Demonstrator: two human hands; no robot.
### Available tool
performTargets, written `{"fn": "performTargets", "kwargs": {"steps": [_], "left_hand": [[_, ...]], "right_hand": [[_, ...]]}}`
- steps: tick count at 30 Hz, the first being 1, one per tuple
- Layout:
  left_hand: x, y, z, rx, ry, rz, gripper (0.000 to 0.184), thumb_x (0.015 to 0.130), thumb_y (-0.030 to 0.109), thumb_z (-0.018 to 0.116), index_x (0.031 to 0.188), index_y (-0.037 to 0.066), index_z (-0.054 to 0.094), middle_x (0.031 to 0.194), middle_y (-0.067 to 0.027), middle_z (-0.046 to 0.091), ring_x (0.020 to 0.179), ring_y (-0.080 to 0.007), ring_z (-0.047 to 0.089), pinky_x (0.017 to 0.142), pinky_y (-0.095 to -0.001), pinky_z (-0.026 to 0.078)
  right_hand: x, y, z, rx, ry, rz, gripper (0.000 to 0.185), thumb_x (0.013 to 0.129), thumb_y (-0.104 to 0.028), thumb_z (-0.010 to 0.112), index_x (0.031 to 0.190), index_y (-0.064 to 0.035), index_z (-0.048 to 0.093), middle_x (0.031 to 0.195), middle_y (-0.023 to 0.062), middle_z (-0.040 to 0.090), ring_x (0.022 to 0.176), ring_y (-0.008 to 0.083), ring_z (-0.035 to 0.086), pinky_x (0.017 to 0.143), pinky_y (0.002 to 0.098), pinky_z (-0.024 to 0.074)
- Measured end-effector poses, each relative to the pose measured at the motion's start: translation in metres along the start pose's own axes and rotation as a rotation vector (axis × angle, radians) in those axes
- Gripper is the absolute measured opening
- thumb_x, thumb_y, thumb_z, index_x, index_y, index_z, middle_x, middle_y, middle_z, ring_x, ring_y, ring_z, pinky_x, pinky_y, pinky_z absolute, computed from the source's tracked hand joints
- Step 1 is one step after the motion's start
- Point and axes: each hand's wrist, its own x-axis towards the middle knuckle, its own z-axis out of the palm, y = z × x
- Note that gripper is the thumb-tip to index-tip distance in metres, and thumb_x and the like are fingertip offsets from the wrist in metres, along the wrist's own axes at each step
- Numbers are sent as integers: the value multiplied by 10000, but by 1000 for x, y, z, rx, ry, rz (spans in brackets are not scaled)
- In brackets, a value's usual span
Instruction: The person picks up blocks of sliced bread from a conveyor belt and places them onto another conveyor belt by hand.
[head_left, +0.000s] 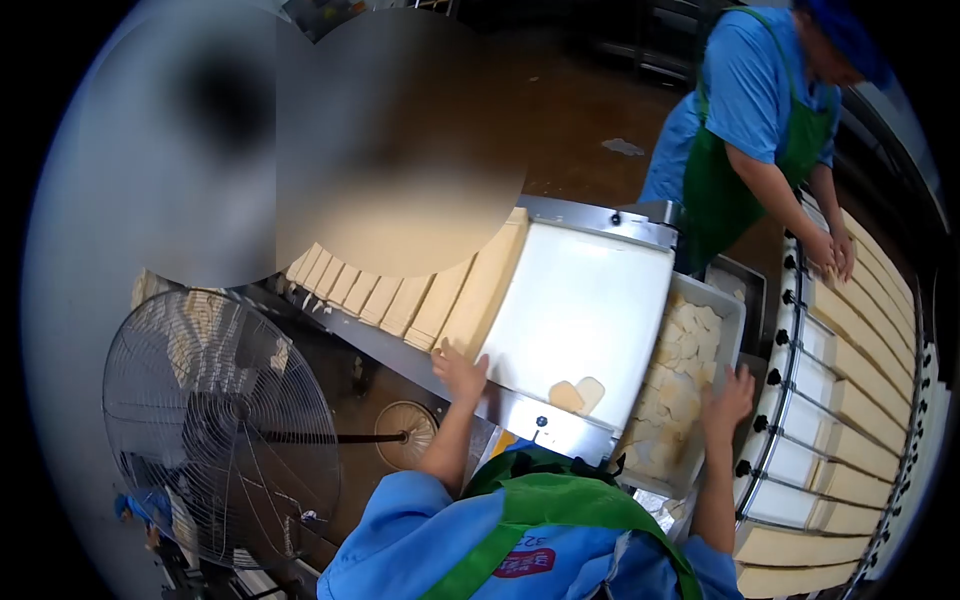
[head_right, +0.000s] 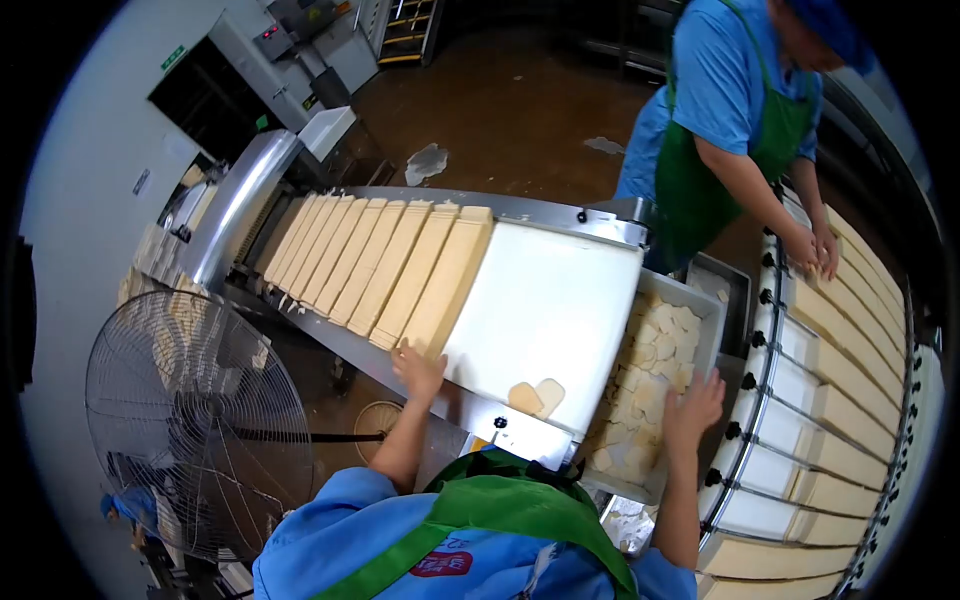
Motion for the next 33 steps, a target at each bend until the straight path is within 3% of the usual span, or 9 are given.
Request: {"fn": "performTargets", "kwargs": {"steps": [4, 9, 14, 17, 20, 21, 26, 27, 33], "left_hand": [[30, -51, 4, -95, -144, -48, 861, 643, 102, 764, 1325, -28, 254, 1277, -303, 296, 1146, -447, 351, 997, -496, 316], [38, -28, -2, -210, -271, 3, 885, 621, 96, 791, 1311, -64, 260, 1182, -294, 335, 1083, -445, 402, 948, -445, 383], [43, -24, -6, -252, -384, 87, 936, 646, 223, 803, 1326, -69, 229, 1195, -329, 340, 1087, -491, 407, 970, -485, 369], [45, -19, -13, -152, -435, 166, 965, 693, 287, 762, 1338, -138, 183, 1178, -319, 387, 1111, -479, 415, 941, -515, 377], [50, -10, -26, -63, -531, 130, 962, 712, 353, 733, 1344, -132, 193, 1162, -306, 407, 1078, -456, 452, 909, -501, 396], [43, -24, -9, 115, -356, 305, 979, 724, 415, 702, 1349, -134, 187, 1153, -289, 414, 1028, -434, 488, 858, -487, 425], [45, -26, -3, 16, -519, 222, 1029, 708, 448, 705, 1343, -150, 159, 1149, -281, 403, 1000, -423, 501, 835, -490, 439], [47, -25, -4, -11, -577, 182, 1036, 700, 446, 713, 1334, -154, 156, 1147, -282, 397, 1002, -421, 500, 834, -498, 439], [51, -6, -8, -114, -777, 328, 870, 704, 331, 741, 1280, -41, 205, 1129, -288, 373, 928, -461, 521, 799, -493, 474]], "right_hand": [[30, -103, 48, 64, -33, -217, 580, 773, -272, 653, 1276, -47, 472, 1441, 199, 303, 1329, 405, 250, 1032, 548, 230], [72, -244, 88, 53, -179, -391, 552, 752, -283, 661, 1241, -57, 537, 1423, 197, 350, 1323, 375, 278, 1040, 496, 239], [115, -361, 130, 21, -335, -368, 672, 839, -406, 582, 1383, -69, 378, 1496, 169, 229, 1366, 343, 229, 1073, 476, 222], [143, -414, 150, 17, -320, -351, 720, 885, -555, 429, 1448, -129, 290, 1525, 166, 163, 1350, 343, 261, 1049, 474, 283], [167, -453, 147, 50, -403, -335, 710, 886, -546, 437, 1460, -166, 266, 1529, 169, 144, 1323, 341, 299, 1043, 451, 298], [169, -461, 147, 44, -402, -325, 710, 886, -546, 437, 1460, -166, 266, 1529, 169, 144, 1323, 341, 299, 1043, 451, 298], [173, -466, 145, -54, -489, -236, 703, 834, -544, 502, 1393, -152, 334, 1420, 178, 278, 1214, 369, 413, 964, 441, 401], [173, -460, 123, 12, -538, -141, 749, 762, -510, 601, 1370, -144, 362, 1338, 183, 345, 1192, 385, 433, 945, 421, 431], [163, -344, 78, 30, -534, 331, 881, 683, -438, 677, 1393, -81, 297, 1385, 176, 278, 1235, 381, 390, 939, 457, 442]]}}
